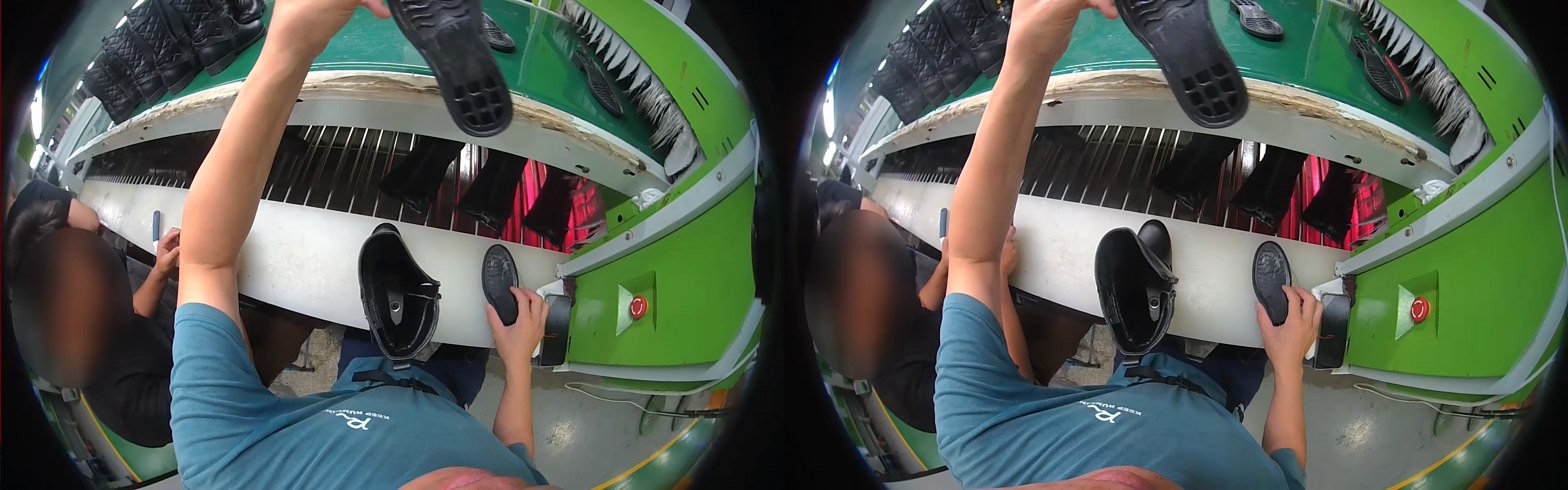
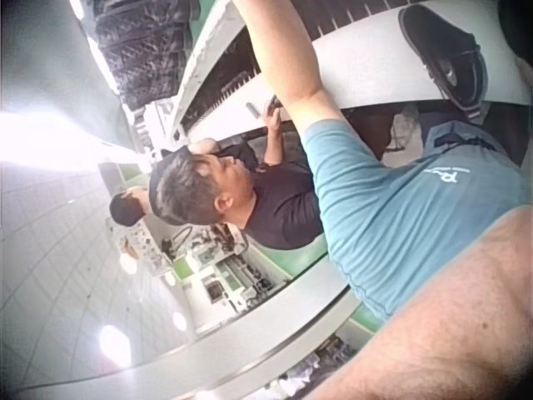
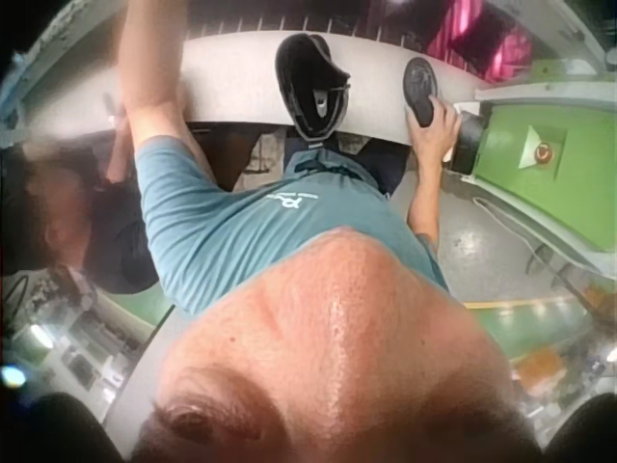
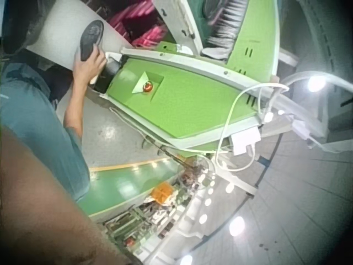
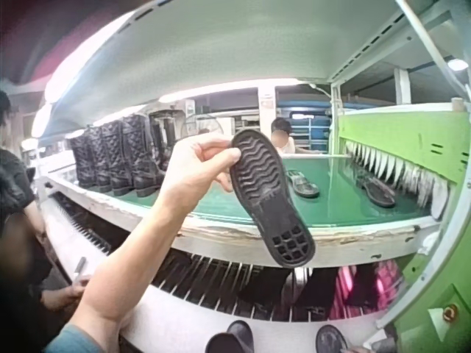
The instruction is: Fitting and inspecting soles on black leather boots on a factory assembly line.
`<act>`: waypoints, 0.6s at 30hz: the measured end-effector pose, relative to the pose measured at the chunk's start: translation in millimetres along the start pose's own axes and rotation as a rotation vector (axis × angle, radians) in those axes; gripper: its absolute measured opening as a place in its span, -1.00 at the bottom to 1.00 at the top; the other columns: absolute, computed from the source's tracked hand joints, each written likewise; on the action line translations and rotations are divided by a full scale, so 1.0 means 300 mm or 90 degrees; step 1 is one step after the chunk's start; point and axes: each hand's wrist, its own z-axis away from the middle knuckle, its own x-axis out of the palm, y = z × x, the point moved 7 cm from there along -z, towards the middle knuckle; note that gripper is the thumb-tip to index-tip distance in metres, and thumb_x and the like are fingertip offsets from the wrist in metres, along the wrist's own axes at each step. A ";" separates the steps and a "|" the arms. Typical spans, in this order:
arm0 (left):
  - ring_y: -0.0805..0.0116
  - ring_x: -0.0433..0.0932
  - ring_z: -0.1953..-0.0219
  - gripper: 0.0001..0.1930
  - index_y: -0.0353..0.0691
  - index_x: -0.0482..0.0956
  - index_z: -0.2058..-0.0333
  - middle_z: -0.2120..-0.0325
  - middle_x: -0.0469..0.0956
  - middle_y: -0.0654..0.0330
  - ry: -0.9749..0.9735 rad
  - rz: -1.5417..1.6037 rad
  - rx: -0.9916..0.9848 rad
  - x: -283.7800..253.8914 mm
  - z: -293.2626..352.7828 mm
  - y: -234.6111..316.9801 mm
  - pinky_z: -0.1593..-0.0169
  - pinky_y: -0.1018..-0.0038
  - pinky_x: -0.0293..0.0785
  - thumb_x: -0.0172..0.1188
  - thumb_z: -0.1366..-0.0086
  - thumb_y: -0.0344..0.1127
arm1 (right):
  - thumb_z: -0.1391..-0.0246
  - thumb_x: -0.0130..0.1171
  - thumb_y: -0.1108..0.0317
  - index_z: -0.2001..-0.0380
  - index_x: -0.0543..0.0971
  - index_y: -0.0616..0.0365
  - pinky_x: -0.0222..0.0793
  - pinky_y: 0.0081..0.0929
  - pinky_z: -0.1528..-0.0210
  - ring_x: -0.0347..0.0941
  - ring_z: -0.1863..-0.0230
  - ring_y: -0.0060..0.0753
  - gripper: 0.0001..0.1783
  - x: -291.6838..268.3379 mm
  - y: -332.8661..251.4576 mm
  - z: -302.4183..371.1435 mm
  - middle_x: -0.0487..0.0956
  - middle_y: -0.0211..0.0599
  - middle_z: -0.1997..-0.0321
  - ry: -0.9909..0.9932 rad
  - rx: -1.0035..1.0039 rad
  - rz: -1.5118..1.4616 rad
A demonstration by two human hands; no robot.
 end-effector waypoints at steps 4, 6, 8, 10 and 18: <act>0.47 0.75 0.35 -0.73 -0.48 0.75 -0.07 0.20 0.83 0.05 -0.026 0.015 0.013 0.001 -0.015 0.000 0.38 0.59 0.66 0.40 -0.49 -0.43 | 0.03 0.67 0.15 -0.12 0.71 0.14 0.49 -0.01 -0.28 0.47 -0.24 0.07 -0.35 0.004 0.001 -0.005 0.59 -0.20 -0.19 -0.006 -0.006 -0.003; 0.47 0.75 0.35 -0.73 -0.49 0.75 -0.07 0.20 0.83 0.05 -0.033 0.013 0.021 0.001 -0.016 0.005 0.38 0.58 0.66 0.39 -0.50 -0.44 | 0.03 0.67 0.14 -0.12 0.70 0.14 0.49 -0.01 -0.28 0.47 -0.24 0.07 -0.35 0.005 -0.001 -0.006 0.59 -0.20 -0.19 -0.004 -0.009 0.000; 0.47 0.74 0.36 -0.74 -0.49 0.76 -0.06 0.21 0.83 0.05 -0.026 0.010 0.009 -0.001 -0.016 0.013 0.39 0.58 0.65 0.38 -0.49 -0.46 | 0.03 0.67 0.14 -0.12 0.70 0.14 0.49 -0.01 -0.28 0.47 -0.24 0.07 -0.35 0.006 0.001 -0.004 0.60 -0.20 -0.19 -0.001 -0.010 0.001; 0.48 0.74 0.37 -0.74 -0.48 0.76 -0.06 0.21 0.83 0.05 -0.029 0.011 0.013 -0.006 -0.017 0.003 0.39 0.58 0.64 0.38 -0.49 -0.46 | 0.03 0.68 0.14 -0.12 0.70 0.14 0.50 -0.01 -0.27 0.47 -0.24 0.07 -0.34 0.007 0.006 -0.001 0.60 -0.20 -0.19 -0.001 -0.009 0.008; 0.59 0.62 0.48 -0.81 -0.40 0.80 0.05 0.34 0.79 0.19 0.092 -0.086 0.030 -0.099 0.042 0.011 0.46 0.64 0.47 0.37 -0.50 -0.40 | 0.01 0.69 0.10 -0.14 0.70 0.11 0.34 -0.03 -0.36 0.43 -0.33 0.05 -0.34 -0.031 -0.049 0.008 0.57 -0.19 -0.25 -0.001 -0.030 0.060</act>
